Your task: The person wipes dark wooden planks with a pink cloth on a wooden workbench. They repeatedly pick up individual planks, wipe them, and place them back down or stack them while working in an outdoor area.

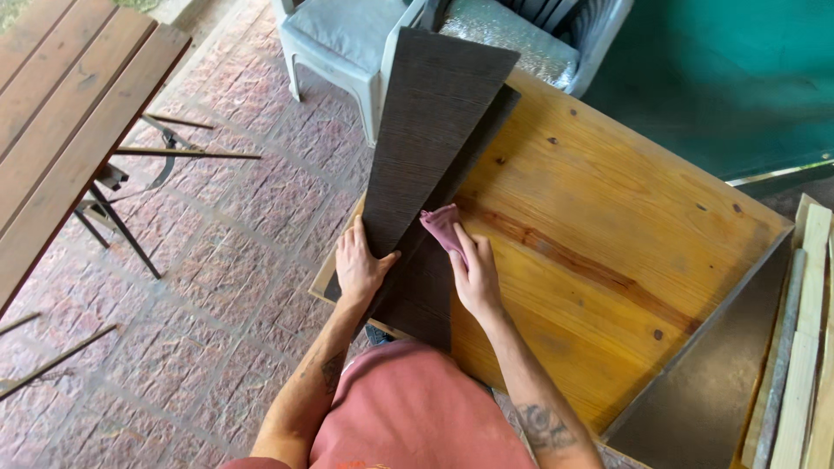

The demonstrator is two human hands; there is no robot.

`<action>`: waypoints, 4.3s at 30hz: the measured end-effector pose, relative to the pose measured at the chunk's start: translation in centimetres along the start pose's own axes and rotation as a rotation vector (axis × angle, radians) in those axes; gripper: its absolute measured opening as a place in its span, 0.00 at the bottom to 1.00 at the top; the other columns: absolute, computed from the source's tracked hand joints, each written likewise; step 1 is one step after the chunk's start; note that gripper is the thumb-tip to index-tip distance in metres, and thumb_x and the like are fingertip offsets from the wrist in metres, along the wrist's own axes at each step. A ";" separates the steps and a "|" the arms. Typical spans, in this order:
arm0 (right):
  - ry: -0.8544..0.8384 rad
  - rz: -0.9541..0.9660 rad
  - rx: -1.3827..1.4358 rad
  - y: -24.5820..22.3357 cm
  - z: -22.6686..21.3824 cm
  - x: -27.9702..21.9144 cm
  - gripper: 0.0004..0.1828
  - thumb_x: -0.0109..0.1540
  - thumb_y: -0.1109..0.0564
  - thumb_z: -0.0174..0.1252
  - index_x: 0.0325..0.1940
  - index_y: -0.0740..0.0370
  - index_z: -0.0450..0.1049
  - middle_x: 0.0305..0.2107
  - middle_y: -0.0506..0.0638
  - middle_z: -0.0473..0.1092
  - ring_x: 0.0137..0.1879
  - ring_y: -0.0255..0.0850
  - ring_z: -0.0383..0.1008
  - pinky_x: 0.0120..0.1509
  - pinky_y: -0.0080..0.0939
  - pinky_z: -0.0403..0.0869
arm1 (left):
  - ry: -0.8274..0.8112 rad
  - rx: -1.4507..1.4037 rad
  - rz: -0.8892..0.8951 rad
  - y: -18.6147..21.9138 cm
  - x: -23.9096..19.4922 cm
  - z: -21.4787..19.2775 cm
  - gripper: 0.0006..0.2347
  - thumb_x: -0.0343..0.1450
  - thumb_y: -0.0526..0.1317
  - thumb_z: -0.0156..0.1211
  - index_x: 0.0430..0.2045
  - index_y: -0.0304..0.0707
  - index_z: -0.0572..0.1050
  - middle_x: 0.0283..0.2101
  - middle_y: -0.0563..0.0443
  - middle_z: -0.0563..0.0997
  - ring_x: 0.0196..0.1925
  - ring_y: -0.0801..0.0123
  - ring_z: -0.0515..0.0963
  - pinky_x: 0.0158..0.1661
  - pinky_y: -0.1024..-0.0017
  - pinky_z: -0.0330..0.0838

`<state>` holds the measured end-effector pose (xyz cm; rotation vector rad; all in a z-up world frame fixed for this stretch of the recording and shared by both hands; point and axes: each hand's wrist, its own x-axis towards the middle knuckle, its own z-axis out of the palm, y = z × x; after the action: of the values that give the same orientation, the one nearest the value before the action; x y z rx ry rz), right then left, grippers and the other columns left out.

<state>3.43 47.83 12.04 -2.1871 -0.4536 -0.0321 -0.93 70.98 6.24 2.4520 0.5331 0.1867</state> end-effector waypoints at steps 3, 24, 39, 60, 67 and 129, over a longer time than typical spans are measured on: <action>-0.004 -0.203 -0.184 0.4 3.6 3.3 0.27 0.69 0.54 0.54 0.73 0.51 0.65 0.48 0.58 0.66 0.53 0.56 0.71 0.56 0.52 0.73 | 0.020 -0.023 -0.001 -0.3 0.1 0.0 0.48 0.56 0.54 0.77 0.68 0.26 0.58 0.56 0.34 0.73 0.60 0.44 0.72 0.57 0.54 0.70; -0.447 -0.640 -0.677 2.9 7.5 13.9 0.28 0.64 0.65 0.46 0.66 0.44 0.72 0.65 0.54 0.67 0.71 0.54 0.65 0.71 0.65 0.63 | -0.006 -0.124 -0.053 -2.4 -1.0 -0.7 0.53 0.52 0.53 0.81 0.71 0.35 0.53 0.54 0.40 0.77 0.59 0.54 0.74 0.56 0.62 0.68; -0.540 -0.832 -0.653 1.2 9.4 10.1 0.31 0.61 0.56 0.52 0.69 0.34 0.68 0.68 0.43 0.62 0.72 0.45 0.57 0.71 0.53 0.62 | -0.044 -0.176 -0.099 -3.2 -1.5 -2.1 0.53 0.51 0.50 0.82 0.71 0.39 0.53 0.57 0.38 0.78 0.62 0.53 0.74 0.59 0.61 0.67; -0.469 -0.614 -0.506 6.9 7.5 17.1 0.29 0.69 0.59 0.48 0.75 0.45 0.61 0.71 0.52 0.59 0.76 0.53 0.55 0.78 0.61 0.57 | -0.087 -0.150 0.073 1.7 6.6 -1.6 0.51 0.57 0.54 0.79 0.72 0.35 0.51 0.70 0.35 0.58 0.76 0.42 0.54 0.72 0.50 0.50; -0.355 -0.536 -0.526 6.5 11.6 23.0 0.26 0.70 0.59 0.49 0.73 0.50 0.64 0.72 0.55 0.56 0.77 0.56 0.52 0.77 0.66 0.56 | -0.120 -0.123 0.033 3.0 8.8 0.3 0.54 0.55 0.52 0.80 0.74 0.38 0.48 0.72 0.34 0.55 0.77 0.43 0.51 0.73 0.53 0.45; -0.356 -0.527 -0.419 15.0 4.2 32.9 0.26 0.71 0.57 0.48 0.74 0.42 0.63 0.73 0.50 0.56 0.78 0.53 0.53 0.77 0.63 0.57 | -0.367 -0.103 -0.126 3.3 10.8 -0.4 0.47 0.57 0.61 0.74 0.73 0.61 0.54 0.74 0.34 0.46 0.75 0.39 0.52 0.67 0.49 0.51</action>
<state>38.56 53.06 3.92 -2.4199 -1.3179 -0.0255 9.86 73.25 8.62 2.2698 0.4980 -0.2769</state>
